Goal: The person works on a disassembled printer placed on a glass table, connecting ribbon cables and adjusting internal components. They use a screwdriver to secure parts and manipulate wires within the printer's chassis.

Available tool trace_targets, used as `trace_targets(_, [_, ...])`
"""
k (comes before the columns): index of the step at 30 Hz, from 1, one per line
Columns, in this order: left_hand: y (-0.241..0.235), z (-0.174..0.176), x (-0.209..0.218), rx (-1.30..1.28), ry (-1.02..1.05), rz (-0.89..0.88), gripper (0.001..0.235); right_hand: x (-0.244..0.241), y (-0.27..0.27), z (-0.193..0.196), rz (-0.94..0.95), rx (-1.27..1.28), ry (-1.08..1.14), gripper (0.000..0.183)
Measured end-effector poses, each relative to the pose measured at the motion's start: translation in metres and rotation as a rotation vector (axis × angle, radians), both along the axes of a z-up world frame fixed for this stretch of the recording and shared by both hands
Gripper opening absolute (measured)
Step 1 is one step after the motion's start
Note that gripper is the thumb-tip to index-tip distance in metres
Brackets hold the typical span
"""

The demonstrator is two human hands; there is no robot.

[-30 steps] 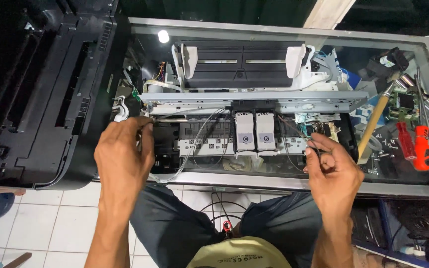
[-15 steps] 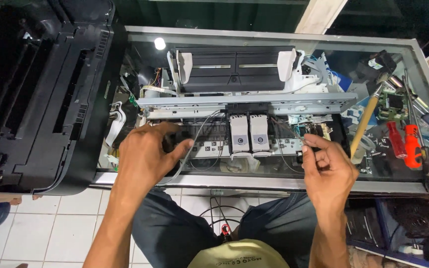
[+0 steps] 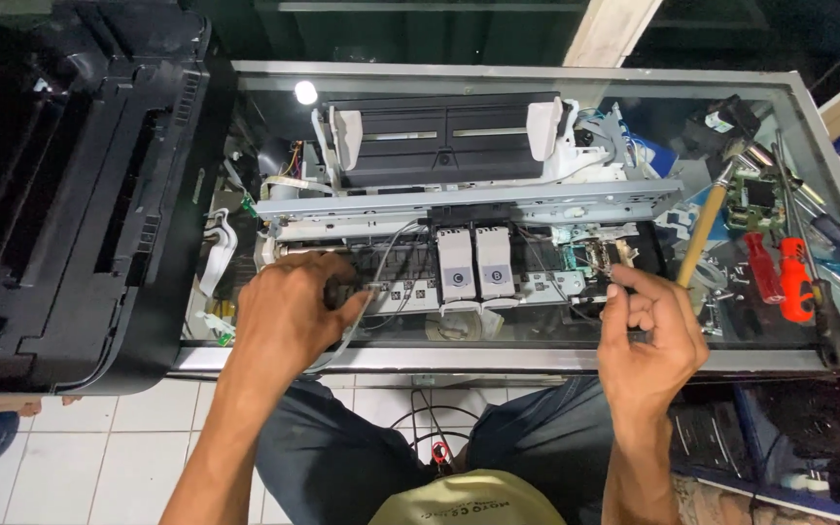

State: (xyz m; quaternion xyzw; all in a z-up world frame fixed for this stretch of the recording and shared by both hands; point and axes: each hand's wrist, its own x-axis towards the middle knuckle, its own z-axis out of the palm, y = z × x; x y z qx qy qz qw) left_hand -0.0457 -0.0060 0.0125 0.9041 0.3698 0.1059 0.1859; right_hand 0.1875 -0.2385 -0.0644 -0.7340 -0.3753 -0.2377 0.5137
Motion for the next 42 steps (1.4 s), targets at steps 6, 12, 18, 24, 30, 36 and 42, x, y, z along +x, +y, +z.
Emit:
trace_targets(6, [0.009, -0.02, -0.009, 0.152, -0.059, 0.123, 0.022, 0.008, -0.006, -0.012, -0.081, -0.004, -0.062, 0.014])
trace_targets(12, [0.006, -0.022, -0.013, 0.224, -0.205, 0.115, 0.021, 0.007, -0.008, -0.006, 0.017, -0.035, 0.046, 0.013])
trace_targets(18, [0.008, -0.027, -0.014, 0.296, -0.179, 0.122, 0.021, 0.015, -0.008, 0.015, 0.095, -0.12, 0.17, 0.016])
trace_targets(24, [0.01, -0.028, -0.016, 0.336, -0.167, 0.135, 0.021, 0.049, -0.008, 0.01, 0.065, -0.222, 0.182, 0.017])
trace_targets(30, [0.008, -0.029, -0.02, 0.338, -0.215, 0.107, 0.019, 0.061, 0.0, 0.017, 0.047, -0.279, 0.284, 0.015])
trace_targets(36, [0.008, -0.028, -0.027, 0.334, -0.31, 0.034, 0.019, 0.06, 0.014, 0.021, 0.051, -0.347, 0.241, 0.028])
trace_targets(42, [0.01, -0.023, -0.043, 0.375, -0.399, -0.037, 0.017, 0.066, 0.016, 0.01, 0.01, -0.395, 0.209, 0.012])
